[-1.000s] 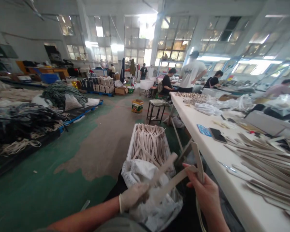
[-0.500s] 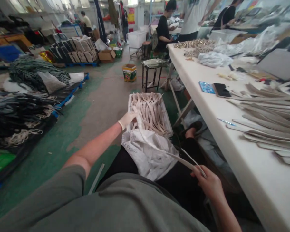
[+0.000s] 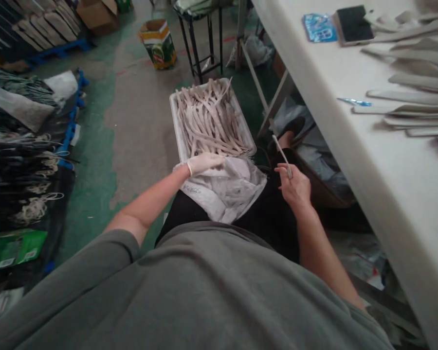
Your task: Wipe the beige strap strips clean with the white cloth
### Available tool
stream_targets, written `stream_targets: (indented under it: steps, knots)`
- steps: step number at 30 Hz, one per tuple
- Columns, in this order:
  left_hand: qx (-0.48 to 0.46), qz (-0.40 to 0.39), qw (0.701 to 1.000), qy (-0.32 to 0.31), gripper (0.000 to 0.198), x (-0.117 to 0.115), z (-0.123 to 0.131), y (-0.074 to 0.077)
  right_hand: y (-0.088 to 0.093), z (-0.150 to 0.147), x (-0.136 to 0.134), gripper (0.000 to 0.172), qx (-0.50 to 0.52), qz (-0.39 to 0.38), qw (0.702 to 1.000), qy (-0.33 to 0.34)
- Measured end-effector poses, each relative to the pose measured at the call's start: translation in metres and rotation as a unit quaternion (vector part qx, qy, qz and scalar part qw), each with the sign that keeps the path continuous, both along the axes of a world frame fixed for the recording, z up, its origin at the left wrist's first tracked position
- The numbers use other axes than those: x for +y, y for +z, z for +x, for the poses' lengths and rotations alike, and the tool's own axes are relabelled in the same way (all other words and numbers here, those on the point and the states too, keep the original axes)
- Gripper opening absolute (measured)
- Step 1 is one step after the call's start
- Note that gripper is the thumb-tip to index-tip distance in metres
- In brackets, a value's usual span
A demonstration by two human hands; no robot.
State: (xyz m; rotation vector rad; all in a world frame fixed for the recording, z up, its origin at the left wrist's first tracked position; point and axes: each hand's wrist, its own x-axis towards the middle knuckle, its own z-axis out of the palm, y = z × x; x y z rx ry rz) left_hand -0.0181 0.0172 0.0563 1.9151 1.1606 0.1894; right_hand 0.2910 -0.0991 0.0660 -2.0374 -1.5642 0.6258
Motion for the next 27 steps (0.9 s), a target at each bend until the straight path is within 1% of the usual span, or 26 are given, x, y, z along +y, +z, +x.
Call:
stream_targets:
  steps: [1,2,3,5,7,9,11,13,14,16,19,21,22,24,25,27]
  knots:
    - [0.086,-0.026,0.996,-0.029,0.054,-0.022,0.002,-0.014,-0.011,0.002,-0.011,0.041,-0.001,-0.017,1.0,-0.009]
    - [0.165,-0.053,0.984,-0.04,0.055,-0.039,0.003,-0.027,-0.019,0.003,-0.02,0.038,-0.011,-0.028,0.999,-0.015]
    - [0.23,-0.059,0.971,-0.026,0.059,-0.051,0.004,-0.038,-0.026,0.003,-0.027,0.036,-0.031,-0.036,0.999,-0.016]
    - [0.311,-0.066,0.948,0.018,0.071,-0.062,0.006,-0.055,-0.034,0.002,-0.034,0.033,-0.077,-0.043,0.996,-0.005]
    - [0.339,-0.084,0.935,0.051,0.08,-0.063,0.009,-0.069,-0.037,0.0,-0.033,0.033,-0.105,-0.044,0.993,0.011]
    - [0.344,-0.101,0.931,0.06,0.077,-0.06,0.013,-0.08,-0.037,-0.001,-0.029,0.032,-0.117,-0.049,0.992,0.014]
    - [0.34,-0.108,0.933,0.058,0.062,-0.059,0.015,-0.088,-0.036,-0.001,-0.025,0.032,-0.119,-0.054,0.991,0.01]
    - [0.331,-0.108,0.936,0.057,0.045,-0.06,0.014,-0.09,-0.036,0.0,-0.024,0.031,-0.116,-0.054,0.992,0.008]
    - [0.324,-0.106,0.938,0.058,0.039,-0.061,0.012,-0.088,-0.036,0.001,-0.024,0.031,-0.112,-0.049,0.992,0.008]
    - [0.3,-0.101,0.946,0.063,0.035,-0.063,0.004,-0.081,-0.036,0.001,-0.026,0.03,-0.102,-0.035,0.994,0.006]
    - [0.255,-0.084,0.96,0.073,0.043,-0.072,-0.013,-0.062,-0.035,0.001,-0.028,0.032,-0.086,-0.022,0.996,0.0]
    - [0.219,-0.065,0.969,0.094,0.046,-0.083,-0.025,-0.046,-0.036,0.002,-0.028,0.033,-0.082,-0.02,0.996,-0.001]
    - [0.19,-0.047,0.974,0.114,0.046,-0.09,-0.031,-0.038,-0.037,0.002,-0.027,0.033,-0.082,-0.02,0.996,-0.001]
    - [0.098,-0.002,0.979,0.177,0.044,-0.107,-0.04,-0.02,-0.04,0.004,-0.024,0.034,-0.081,-0.021,0.996,-0.008]
    - [0.039,0.019,0.976,0.214,0.042,-0.115,-0.044,-0.01,-0.04,0.005,-0.022,0.034,-0.077,-0.021,0.997,-0.013]
    - [-0.076,0.05,0.957,0.276,0.037,-0.129,-0.049,0.011,-0.038,0.006,-0.018,0.038,-0.04,-0.016,0.999,-0.012]
